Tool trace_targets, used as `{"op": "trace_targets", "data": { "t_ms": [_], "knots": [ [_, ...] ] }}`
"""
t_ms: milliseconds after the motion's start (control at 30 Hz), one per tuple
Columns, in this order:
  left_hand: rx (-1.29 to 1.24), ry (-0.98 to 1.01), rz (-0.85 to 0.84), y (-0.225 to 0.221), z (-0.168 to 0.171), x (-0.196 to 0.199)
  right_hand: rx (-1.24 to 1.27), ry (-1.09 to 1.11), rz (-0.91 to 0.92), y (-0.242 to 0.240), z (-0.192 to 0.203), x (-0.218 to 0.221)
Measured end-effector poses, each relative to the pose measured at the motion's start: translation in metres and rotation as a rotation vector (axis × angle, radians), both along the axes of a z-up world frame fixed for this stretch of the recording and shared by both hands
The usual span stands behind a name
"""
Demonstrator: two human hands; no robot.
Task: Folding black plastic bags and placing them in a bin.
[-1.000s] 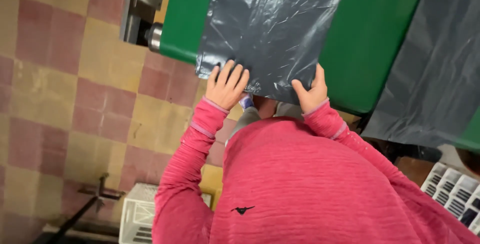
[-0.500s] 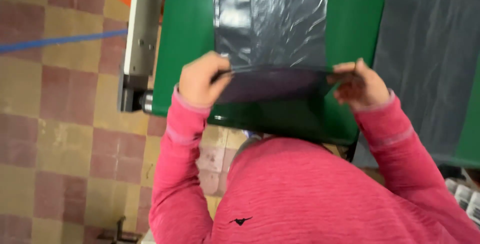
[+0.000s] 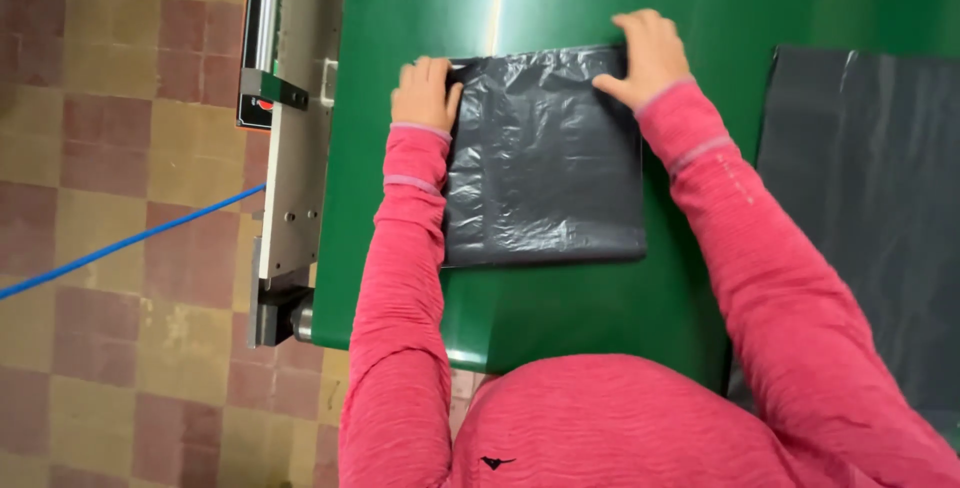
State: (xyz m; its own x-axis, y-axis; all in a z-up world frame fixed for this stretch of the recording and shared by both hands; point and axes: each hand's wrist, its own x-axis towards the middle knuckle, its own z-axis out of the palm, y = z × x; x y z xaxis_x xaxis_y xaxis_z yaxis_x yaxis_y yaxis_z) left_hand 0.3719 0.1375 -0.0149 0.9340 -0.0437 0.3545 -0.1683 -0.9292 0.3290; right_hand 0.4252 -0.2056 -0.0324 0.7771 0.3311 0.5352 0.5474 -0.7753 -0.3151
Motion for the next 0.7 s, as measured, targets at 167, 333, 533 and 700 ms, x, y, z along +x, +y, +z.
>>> {"op": "trace_targets", "data": {
  "t_ms": [167, 333, 533, 700],
  "knots": [
    [0.033, 0.003, -0.029, -0.039, 0.023, -0.047, -0.091, 0.722, -0.018, 0.029, -0.006, 0.028],
    [-0.99, 0.659, -0.029, -0.007, -0.043, -0.071, -0.146, 0.401, 0.136, 0.032, 0.027, -0.035],
    [-1.826, 0.935, 0.002, 0.063, -0.05, -0.126, 0.071, 0.125, 0.258, 0.026, 0.07, -0.201],
    [-1.611, 0.484, -0.037, 0.071, -0.102, -0.167, 0.055, 0.073, 0.165, 0.025, 0.029, -0.249]
  ]
}}
